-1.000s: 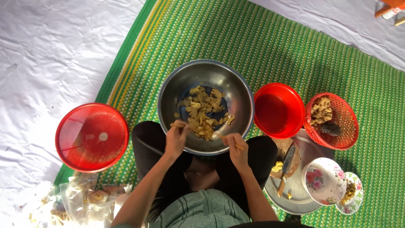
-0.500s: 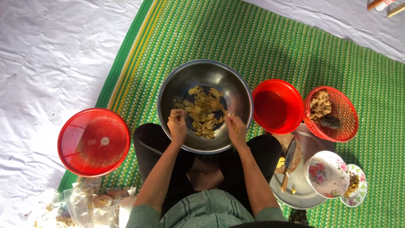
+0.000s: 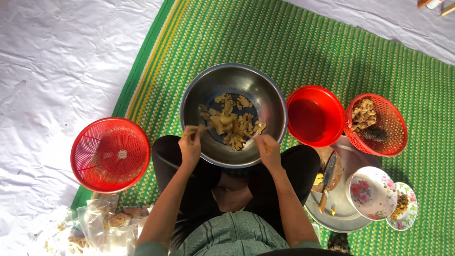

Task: A person sits on the floor and uses chopsticks to mix a large bowl of sliced ginger.

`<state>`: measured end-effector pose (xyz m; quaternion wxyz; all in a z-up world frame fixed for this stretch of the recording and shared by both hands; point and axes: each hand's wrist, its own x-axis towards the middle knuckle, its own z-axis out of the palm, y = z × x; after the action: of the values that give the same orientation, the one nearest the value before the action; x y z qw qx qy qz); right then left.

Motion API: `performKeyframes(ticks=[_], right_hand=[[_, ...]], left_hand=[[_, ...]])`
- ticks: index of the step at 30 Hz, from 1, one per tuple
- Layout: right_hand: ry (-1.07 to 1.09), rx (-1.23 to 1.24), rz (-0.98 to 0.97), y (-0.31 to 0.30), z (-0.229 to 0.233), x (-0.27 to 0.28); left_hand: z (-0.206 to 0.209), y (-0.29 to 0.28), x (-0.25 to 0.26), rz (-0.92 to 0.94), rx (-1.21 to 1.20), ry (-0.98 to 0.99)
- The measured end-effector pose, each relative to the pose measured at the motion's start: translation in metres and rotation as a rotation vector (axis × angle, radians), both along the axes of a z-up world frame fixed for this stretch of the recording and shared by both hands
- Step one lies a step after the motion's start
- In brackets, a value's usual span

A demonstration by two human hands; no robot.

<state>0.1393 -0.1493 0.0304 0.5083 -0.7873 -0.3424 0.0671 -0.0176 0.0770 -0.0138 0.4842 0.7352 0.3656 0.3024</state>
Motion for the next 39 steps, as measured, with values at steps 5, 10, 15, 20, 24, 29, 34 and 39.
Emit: performKeyframes(ticks=[5, 10, 15, 20, 24, 29, 34, 39], right_hand=[[-0.107, -0.008, -0.203, 0.003, -0.005, 0.010], [-0.057, -0.060, -0.007, 0.001, 0.004, -0.036], [0.015, -0.055, 0.073, -0.003, 0.023, -0.052], [-0.149, -0.073, 0.007, -0.006, -0.014, 0.002], [-0.154, -0.049, -0.086, 0.012, -0.016, 0.033], [0.008, 0.027, 0.104, 0.040, -0.023, 0.022], [0.082, -0.083, 0.028, 0.020, 0.048, -0.021], [0.233, -0.146, 0.027, -0.008, 0.025, -0.021]], left_hand=[[0.020, 0.012, 0.007, 0.198, 0.164, 0.000], [-0.019, -0.017, 0.016, 0.161, 0.106, 0.056], [0.014, -0.035, 0.011, 0.065, 0.026, -0.065], [0.000, 0.009, -0.004, 0.265, 0.098, 0.040], [-0.023, 0.012, 0.021, 0.305, 0.079, 0.037], [-0.025, -0.018, 0.050, 0.128, -0.148, -0.024], [0.007, -0.006, 0.004, 0.060, -0.125, 0.026], [-0.017, 0.001, -0.012, -0.057, -0.427, -0.030]])
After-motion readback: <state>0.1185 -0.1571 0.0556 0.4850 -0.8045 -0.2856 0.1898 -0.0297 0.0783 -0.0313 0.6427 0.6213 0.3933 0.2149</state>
